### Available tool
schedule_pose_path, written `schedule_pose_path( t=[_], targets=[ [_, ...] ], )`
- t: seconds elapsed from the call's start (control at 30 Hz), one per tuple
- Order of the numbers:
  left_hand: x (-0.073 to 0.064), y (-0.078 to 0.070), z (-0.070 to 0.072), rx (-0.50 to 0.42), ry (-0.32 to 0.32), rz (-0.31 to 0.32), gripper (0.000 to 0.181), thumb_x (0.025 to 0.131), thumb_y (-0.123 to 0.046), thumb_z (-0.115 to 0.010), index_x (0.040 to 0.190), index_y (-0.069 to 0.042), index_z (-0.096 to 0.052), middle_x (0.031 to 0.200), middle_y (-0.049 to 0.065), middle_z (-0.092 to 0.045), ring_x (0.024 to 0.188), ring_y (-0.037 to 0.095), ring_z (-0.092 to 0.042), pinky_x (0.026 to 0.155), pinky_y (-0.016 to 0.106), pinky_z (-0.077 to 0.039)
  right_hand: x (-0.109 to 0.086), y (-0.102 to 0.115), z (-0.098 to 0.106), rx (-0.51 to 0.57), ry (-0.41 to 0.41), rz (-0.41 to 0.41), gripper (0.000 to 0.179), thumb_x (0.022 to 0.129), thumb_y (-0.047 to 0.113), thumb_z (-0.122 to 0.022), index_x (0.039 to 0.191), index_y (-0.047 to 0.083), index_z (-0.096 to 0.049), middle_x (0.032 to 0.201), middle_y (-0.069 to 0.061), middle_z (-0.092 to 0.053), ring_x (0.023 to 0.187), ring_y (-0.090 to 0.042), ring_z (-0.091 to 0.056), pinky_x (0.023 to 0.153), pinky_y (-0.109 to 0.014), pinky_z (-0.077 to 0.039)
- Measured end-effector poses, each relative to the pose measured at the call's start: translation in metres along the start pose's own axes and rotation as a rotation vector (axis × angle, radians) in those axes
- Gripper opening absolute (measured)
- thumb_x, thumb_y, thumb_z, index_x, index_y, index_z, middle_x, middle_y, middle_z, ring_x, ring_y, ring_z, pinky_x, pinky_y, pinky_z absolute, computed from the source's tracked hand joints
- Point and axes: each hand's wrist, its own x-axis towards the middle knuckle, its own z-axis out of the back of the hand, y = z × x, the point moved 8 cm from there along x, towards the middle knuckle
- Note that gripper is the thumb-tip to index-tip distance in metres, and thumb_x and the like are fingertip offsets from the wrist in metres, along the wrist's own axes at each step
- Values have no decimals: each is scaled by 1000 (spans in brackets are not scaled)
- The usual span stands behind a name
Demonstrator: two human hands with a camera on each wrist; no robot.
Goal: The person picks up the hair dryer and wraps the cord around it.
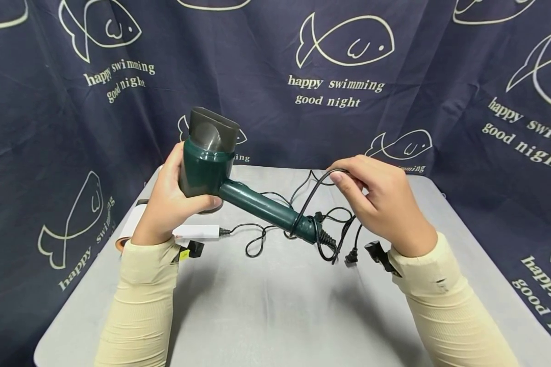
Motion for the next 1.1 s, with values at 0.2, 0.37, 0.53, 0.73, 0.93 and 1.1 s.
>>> schedule_pose_path(
  t=[0.2,0.37,0.53,0.73,0.93,1.1],
  targets=[
    [-1,-3,1,-18,-12,-8,89,60,19,-81,140,-11,-57,121,10,-68,105,26,-63,88,31,-52,-4,-9,-7,29,0,-52,16,100,18,-64,104,12,-78,77,9,-58,69,-4,-46,64,-17,-34],
    [-3,-6,2,-39,-37,-21,88,59,19,-80,139,-11,-57,122,9,-68,106,24,-63,89,30,-51,-8,-13,-16,44,6,-87,15,100,18,-65,104,12,-78,82,9,-65,70,-2,-49,65,-19,-39],
    [-3,-10,1,-83,-58,-42,88,59,21,-79,139,-9,-56,122,10,-68,104,24,-65,89,30,-52,-12,-18,-26,52,20,-133,15,100,20,-65,106,15,-79,81,10,-63,70,-4,-49,66,-20,-39],
    [-3,-16,2,-143,-105,-96,83,61,22,-76,136,-6,-56,121,13,-69,104,26,-67,89,31,-54,-19,-25,-38,88,51,-203,16,102,20,-65,108,15,-79,83,10,-63,69,-5,-50,65,-19,-41],
    [-2,-21,3,-205,-129,-146,87,60,24,-75,141,-2,-54,126,19,-66,106,31,-68,91,35,-57,-24,-23,-47,171,54,-202,15,100,12,-66,107,15,-79,91,7,-72,73,-6,-54,67,-17,-43],
    [-1,-22,2,-251,-129,-163,87,61,26,-72,141,0,-51,124,22,-66,101,33,-71,89,36,-59,-28,-23,-58,228,72,-204,16,102,13,-63,105,15,-79,94,4,-74,78,-7,-59,69,-20,-48]
  ],
)
